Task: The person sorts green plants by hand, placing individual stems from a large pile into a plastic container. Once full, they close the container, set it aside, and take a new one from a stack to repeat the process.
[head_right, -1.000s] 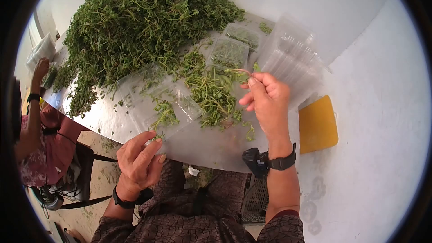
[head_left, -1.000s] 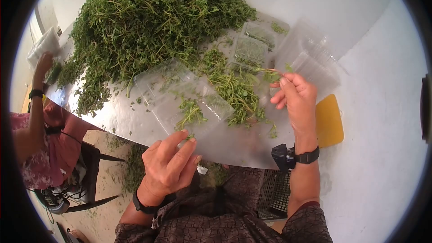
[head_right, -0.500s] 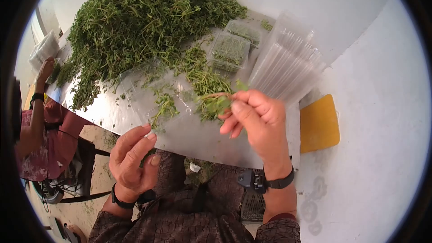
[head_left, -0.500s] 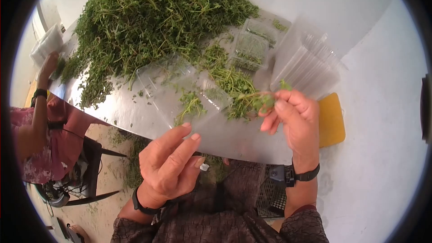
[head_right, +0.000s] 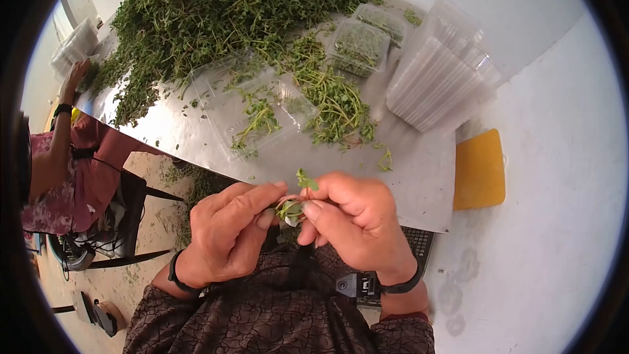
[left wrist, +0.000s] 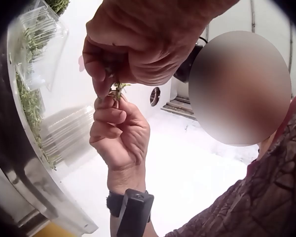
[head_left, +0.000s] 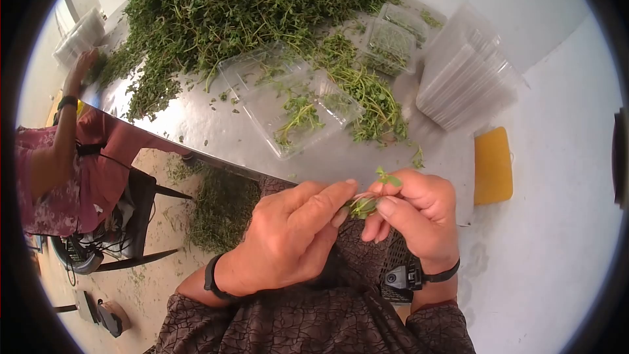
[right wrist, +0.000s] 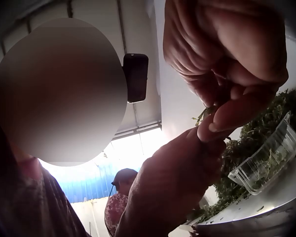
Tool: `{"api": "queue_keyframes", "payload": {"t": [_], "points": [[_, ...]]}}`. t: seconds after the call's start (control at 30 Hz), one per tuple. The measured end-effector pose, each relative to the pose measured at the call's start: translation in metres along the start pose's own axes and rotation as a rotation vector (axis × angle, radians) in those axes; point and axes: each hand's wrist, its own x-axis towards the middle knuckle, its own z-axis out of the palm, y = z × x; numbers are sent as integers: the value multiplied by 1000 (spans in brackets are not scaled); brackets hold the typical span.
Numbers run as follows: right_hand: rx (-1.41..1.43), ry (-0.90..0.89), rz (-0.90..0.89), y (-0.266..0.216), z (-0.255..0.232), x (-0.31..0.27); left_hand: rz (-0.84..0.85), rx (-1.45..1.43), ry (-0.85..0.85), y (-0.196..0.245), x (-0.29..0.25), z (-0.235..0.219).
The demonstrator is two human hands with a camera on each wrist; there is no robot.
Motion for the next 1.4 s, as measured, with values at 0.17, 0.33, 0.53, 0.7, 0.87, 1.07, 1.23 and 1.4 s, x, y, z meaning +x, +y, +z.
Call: {"api": "queue_keyframes", "payload": {"t": [0.17, 0.33, 0.53, 0.7, 0.87, 1.07, 1.23, 1.4], "points": [[120, 100, 89, -6, 15, 3, -50, -29, -2, -4, -2, 0], [-148, 32, -41, 2, 19, 8, 38, 29, 70, -8, 2, -3], [-680, 40, -401, -9, 23, 28, 130, 229, 59, -12, 14, -14], [-693, 65, -571, -17, 26, 58, 213, 274, 169, -20, 31, -24], [-274, 86, -144, -34, 29, 73, 132, 106, 226, -25, 43, -31], [-64, 237, -145, -19, 23, 93, -49, 84, 287, -40, 45, -32], [-461, 64, -111, 1, 9, 109, -87, 72, 261, -69, 40, -14], [-662, 116, -298, -3, -4, 105, -67, 137, 252, -73, 31, -15]]}}
